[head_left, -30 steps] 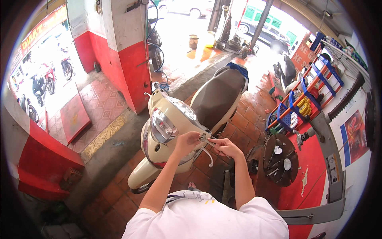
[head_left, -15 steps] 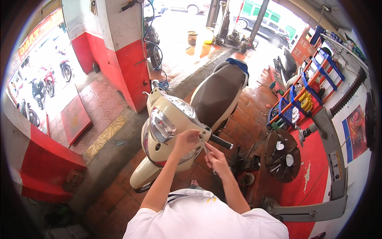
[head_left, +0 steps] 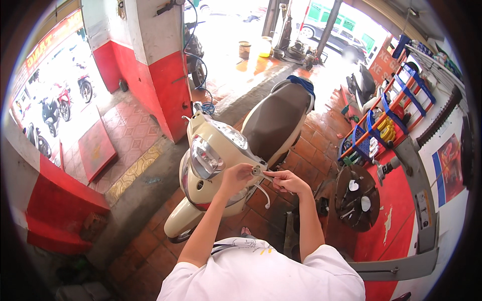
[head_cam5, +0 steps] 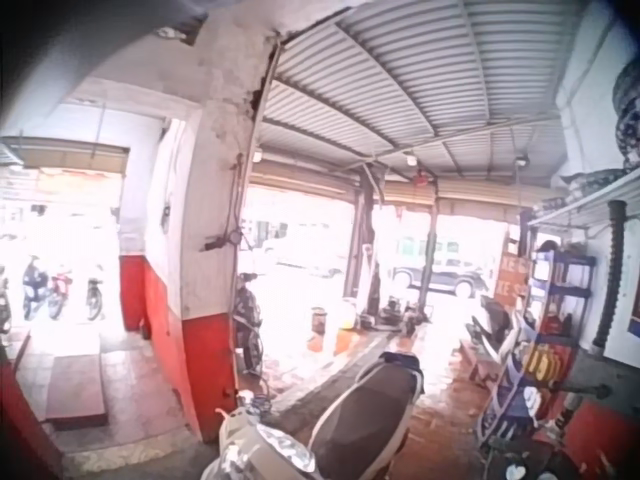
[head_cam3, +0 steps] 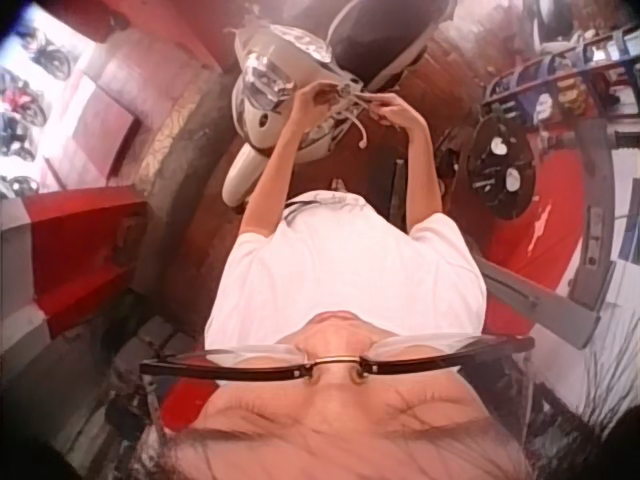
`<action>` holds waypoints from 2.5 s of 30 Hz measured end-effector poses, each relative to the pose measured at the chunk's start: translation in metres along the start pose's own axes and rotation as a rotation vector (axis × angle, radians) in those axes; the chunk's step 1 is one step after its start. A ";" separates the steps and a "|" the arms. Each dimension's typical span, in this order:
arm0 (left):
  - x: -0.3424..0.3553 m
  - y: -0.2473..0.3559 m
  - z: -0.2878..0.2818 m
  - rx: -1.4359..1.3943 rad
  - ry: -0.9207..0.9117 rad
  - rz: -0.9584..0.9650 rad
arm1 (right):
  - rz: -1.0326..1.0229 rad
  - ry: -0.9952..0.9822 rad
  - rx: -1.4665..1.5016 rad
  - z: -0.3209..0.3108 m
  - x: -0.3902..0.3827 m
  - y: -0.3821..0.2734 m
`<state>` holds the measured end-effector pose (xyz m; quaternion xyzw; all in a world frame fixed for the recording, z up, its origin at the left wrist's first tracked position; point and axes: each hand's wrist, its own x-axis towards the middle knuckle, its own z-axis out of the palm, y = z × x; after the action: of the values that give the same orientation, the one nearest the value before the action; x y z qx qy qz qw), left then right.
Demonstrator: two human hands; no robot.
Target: The person uses a wrench to loosen and then tighten a side mirror on a motorcycle, later using the wrench to tighten a bolt on a tire changing machine.
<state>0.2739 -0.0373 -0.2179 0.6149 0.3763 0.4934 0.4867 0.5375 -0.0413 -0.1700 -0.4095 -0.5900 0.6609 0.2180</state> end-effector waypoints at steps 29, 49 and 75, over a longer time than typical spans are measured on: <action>-0.001 0.002 0.002 0.011 0.009 0.035 | 0.012 0.151 0.072 0.018 -0.005 0.007; 0.000 0.001 0.000 0.021 0.019 0.031 | 0.055 0.068 -0.304 0.000 0.006 -0.016; -0.001 -0.001 0.001 -0.021 0.004 -0.011 | -0.043 0.138 -0.238 0.000 0.000 -0.008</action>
<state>0.2748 -0.0381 -0.2194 0.6068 0.3754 0.4958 0.4951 0.5366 -0.0398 -0.1625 -0.4643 -0.6564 0.5516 0.2220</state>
